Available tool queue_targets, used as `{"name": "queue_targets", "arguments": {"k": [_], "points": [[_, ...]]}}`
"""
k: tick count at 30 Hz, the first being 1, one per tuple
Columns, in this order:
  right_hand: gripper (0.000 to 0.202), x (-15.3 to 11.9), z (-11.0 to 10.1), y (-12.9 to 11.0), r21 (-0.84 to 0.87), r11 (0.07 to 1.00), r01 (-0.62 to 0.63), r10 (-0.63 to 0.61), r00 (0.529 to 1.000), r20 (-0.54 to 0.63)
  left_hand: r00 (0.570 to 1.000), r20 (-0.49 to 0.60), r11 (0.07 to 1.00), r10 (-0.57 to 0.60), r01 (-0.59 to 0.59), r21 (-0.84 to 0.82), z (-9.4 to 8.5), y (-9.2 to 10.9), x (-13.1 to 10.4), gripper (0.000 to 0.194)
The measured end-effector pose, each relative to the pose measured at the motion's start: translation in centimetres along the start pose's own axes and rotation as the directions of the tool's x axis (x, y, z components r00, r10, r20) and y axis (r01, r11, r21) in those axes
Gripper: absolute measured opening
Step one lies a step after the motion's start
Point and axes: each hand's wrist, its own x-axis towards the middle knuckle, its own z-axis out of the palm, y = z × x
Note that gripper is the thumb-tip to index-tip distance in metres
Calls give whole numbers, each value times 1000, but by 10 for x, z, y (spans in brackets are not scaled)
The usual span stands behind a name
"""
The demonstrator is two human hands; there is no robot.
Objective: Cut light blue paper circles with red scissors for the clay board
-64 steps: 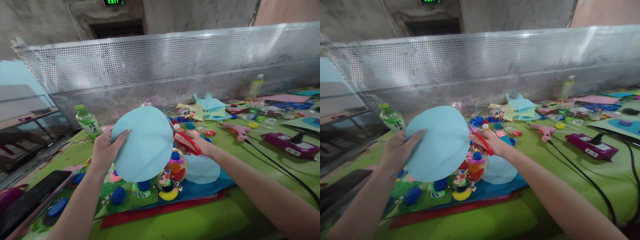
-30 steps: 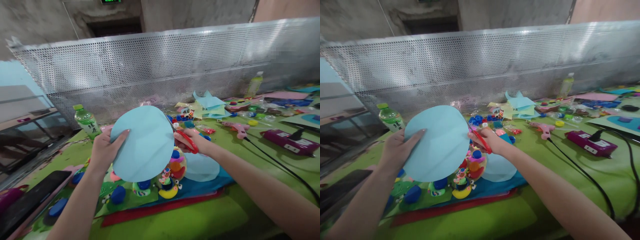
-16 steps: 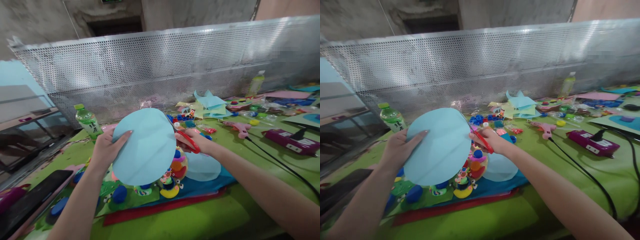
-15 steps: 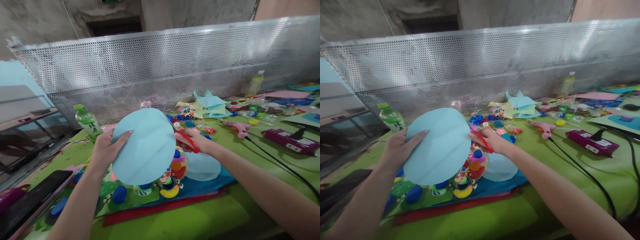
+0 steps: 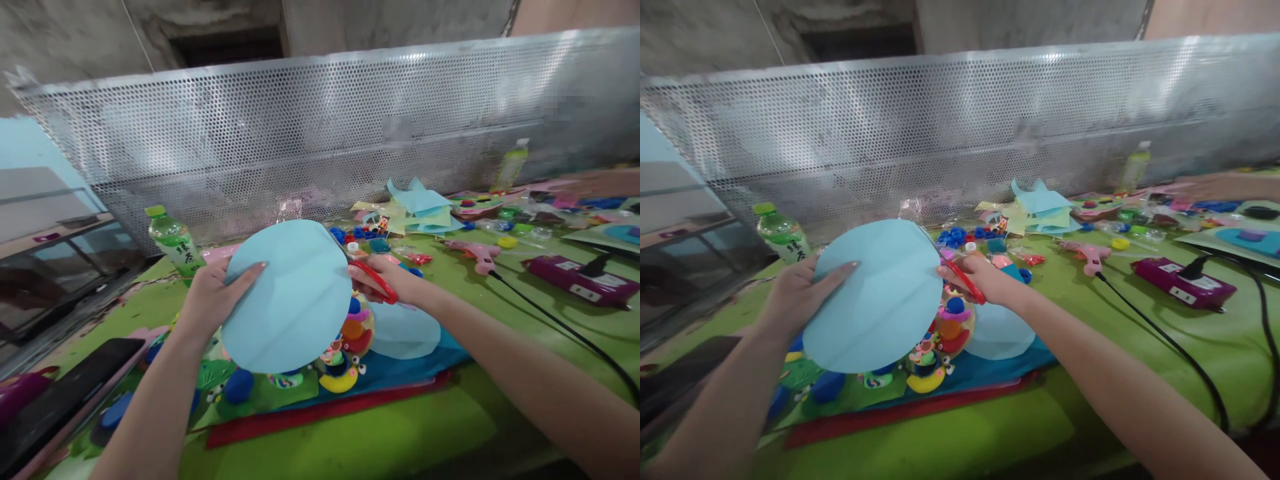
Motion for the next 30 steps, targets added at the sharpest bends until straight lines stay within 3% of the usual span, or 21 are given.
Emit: {"name": "queue_targets", "arguments": {"k": [16,20,30], "points": [[48,-2,0,-6,-27,999,-21,22,1000,20,992,86,994,-98,92,66,-1,13,-5,33],[47,-1,-3,-3,-31,999,-13,14,999,36,997,44,995,-71,67,79,-1,14,-7,32],[39,0,-9,4,-41,999,22,-17,991,131,992,108,997,-59,53,53,0,11,-5,34]]}}
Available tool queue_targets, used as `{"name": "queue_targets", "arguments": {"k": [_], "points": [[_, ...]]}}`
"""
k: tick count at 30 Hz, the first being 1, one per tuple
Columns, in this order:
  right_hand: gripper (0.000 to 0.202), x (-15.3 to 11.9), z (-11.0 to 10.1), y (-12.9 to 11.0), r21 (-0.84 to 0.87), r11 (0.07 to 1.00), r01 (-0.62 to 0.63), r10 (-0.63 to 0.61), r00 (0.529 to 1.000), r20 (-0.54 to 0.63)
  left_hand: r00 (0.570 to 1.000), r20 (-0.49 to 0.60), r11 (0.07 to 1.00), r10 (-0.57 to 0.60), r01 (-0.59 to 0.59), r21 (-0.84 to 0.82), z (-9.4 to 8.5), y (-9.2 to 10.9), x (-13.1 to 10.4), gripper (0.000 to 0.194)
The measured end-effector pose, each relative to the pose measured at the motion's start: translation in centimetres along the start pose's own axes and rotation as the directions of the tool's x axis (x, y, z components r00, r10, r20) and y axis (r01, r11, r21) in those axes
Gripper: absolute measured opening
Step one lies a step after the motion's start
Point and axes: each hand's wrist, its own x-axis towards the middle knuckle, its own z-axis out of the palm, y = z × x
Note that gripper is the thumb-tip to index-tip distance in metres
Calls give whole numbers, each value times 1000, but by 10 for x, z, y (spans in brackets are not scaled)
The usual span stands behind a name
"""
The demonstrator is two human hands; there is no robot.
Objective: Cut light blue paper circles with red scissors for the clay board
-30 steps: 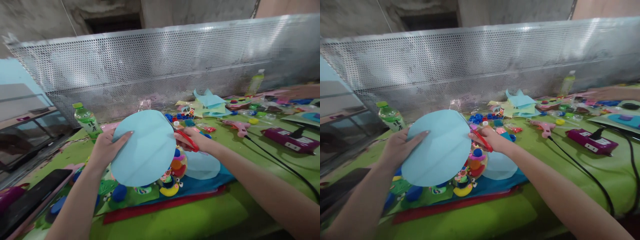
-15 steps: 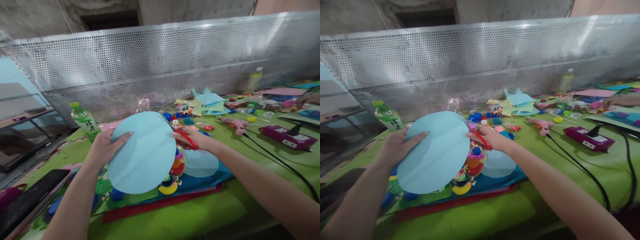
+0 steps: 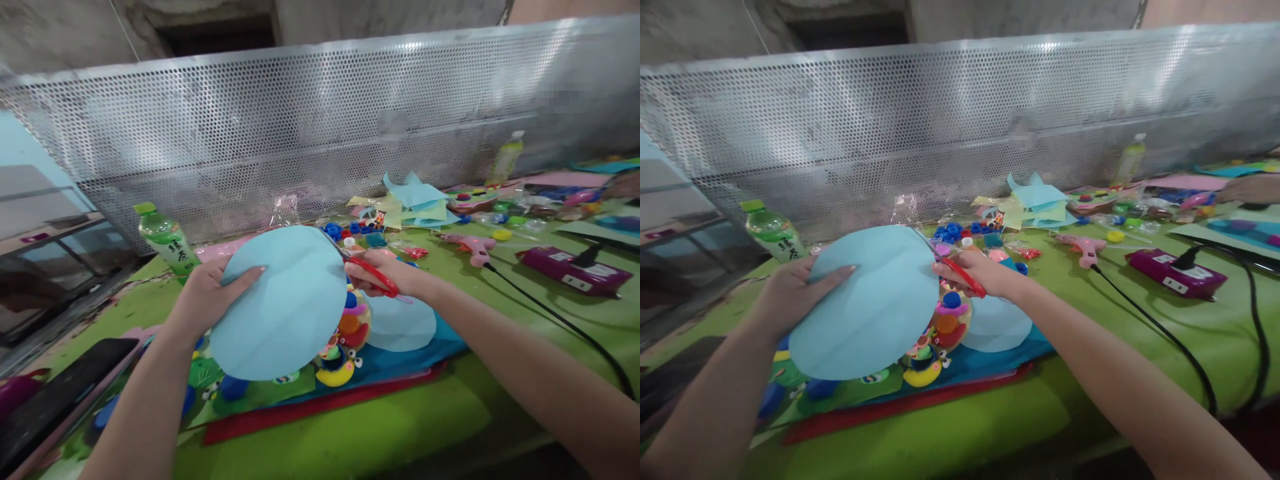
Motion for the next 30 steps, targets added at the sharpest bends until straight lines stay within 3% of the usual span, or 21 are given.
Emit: {"name": "queue_targets", "arguments": {"k": [7,13,22,30], "points": [[41,-1,-1,-3,-50,999,-3,1,999,-37,999,-37,1000,-19,19,9,-2,-2,1,31],[39,-2,-2,0,-83,996,-21,21,1000,-1,1000,17,1000,16,-16,13,-2,3,-3,27],[44,-6,-1,-9,-170,985,-28,23,999,-30,997,-44,997,-68,69,34,-1,16,-11,20],[40,-10,-1,-11,-195,981,14,-1,998,67,999,9,994,-46,45,97,-3,13,-12,22]]}}
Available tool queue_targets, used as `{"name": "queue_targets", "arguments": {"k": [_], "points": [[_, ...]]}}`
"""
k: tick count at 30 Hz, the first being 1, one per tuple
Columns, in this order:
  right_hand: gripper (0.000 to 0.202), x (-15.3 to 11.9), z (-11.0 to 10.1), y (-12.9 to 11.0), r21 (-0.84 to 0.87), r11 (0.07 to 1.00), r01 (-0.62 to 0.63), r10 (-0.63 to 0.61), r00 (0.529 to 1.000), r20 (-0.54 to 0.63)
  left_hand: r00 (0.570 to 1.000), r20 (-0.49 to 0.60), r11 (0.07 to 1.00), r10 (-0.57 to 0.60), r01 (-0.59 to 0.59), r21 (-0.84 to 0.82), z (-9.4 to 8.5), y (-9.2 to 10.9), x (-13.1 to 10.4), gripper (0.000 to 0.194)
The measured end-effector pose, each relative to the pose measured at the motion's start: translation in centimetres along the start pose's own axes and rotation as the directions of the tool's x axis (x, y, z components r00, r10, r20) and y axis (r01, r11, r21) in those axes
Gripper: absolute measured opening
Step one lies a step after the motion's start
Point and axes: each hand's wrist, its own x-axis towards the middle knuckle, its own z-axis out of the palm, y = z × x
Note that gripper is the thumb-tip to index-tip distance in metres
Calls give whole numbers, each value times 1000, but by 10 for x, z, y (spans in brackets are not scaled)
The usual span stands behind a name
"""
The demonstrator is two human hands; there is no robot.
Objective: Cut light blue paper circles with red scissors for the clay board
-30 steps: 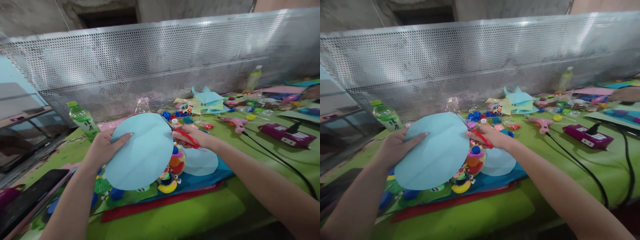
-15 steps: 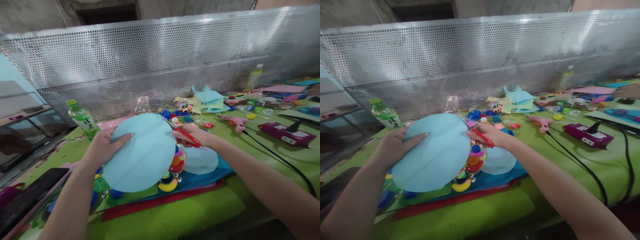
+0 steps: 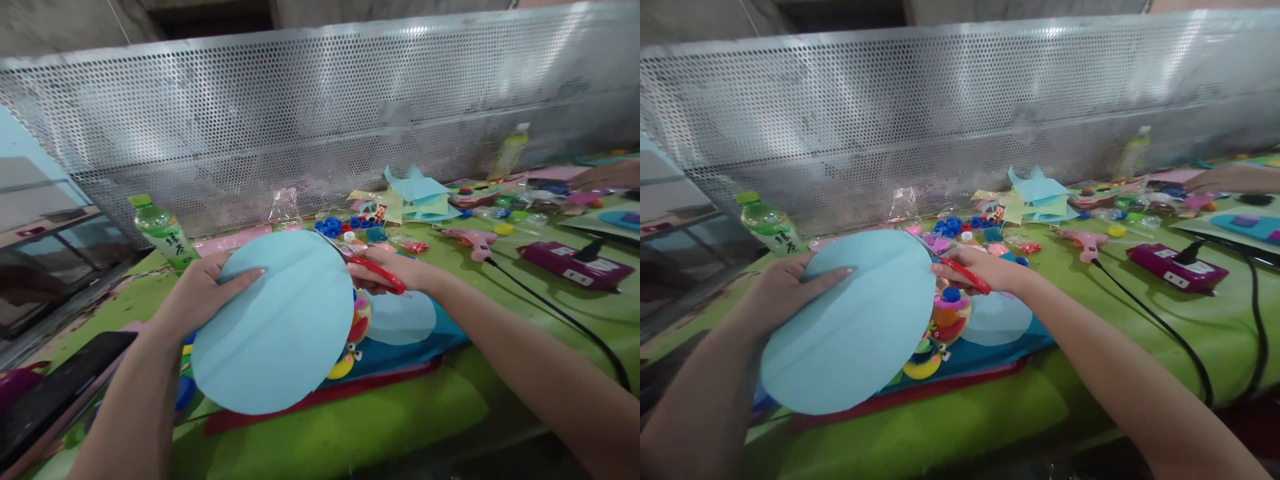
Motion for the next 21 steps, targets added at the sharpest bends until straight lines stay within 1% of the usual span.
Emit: {"name": "queue_targets", "arguments": {"k": [2,3,6,8,12,15,18,21], "points": [[40,0,0,2,7,1000,-11,11,1000,24,1000,-2,1000,9,-9,1,0,1,-2,21],[41,0,0,2,16,1000,-13,12,999,30,1000,14,1000,5,-5,-2,-1,2,-2,20],[42,0,0,2,21,1000,-11,11,1000,24,993,113,999,-31,32,-9,-5,2,-1,21],[43,0,-1,0,-3,1000,-4,4,1000,10,988,149,999,-42,43,-1,-8,1,1,23],[44,-1,-2,-3,-45,999,-28,29,999,25,992,128,1000,15,-17,18,-11,-8,6,26],[43,-2,-2,-3,-38,998,-52,55,995,79,985,157,997,77,-81,20,-11,-16,9,28],[42,-3,-1,-3,-1,997,-74,73,988,134,976,203,996,75,-84,36,-12,-20,10,29],[42,-3,0,-3,12,996,-92,89,985,145,973,216,993,79,-97,72,-13,-21,10,31]]}}
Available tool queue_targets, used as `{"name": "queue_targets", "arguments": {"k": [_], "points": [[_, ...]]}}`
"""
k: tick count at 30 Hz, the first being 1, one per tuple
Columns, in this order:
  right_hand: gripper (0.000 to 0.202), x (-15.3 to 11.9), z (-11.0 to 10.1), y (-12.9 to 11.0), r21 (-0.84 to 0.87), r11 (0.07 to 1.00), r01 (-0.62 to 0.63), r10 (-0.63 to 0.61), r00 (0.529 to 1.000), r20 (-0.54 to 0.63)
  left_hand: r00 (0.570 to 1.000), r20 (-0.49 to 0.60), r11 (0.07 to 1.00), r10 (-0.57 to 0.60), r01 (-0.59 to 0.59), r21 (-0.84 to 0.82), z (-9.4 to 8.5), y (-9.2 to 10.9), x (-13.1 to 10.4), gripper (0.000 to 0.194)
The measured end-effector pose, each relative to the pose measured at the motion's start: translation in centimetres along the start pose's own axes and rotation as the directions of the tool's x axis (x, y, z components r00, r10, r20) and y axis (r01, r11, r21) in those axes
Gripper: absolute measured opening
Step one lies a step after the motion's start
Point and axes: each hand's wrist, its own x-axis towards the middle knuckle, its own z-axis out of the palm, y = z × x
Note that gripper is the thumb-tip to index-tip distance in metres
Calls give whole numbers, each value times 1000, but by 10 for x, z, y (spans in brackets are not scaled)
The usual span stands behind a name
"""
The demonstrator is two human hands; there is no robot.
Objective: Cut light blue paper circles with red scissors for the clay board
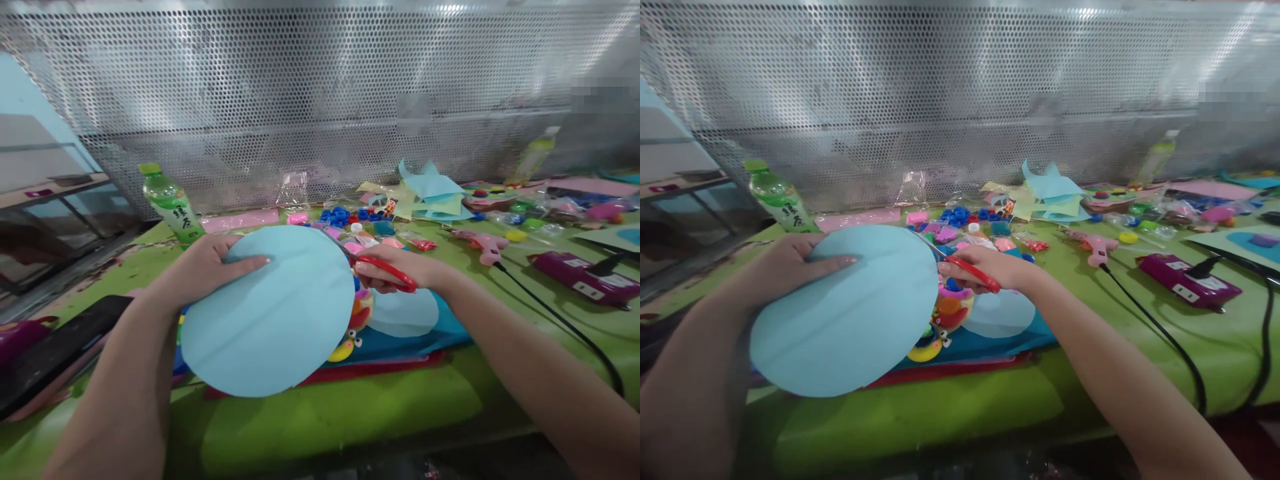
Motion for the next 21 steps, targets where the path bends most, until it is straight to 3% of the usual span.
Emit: {"name": "queue_targets", "arguments": {"k": [7,13,21], "points": [[42,-1,-4,3,-90,995,33,-35,999,-21,999,3,998,53,-53,30,0,0,1,30],[42,0,-2,2,-15,1000,-16,17,998,54,998,36,997,60,-61,38,2,0,1,32],[42,0,-2,2,-86,996,-27,25,999,-33,998,36,998,52,-53,20,3,2,1,33]]}}
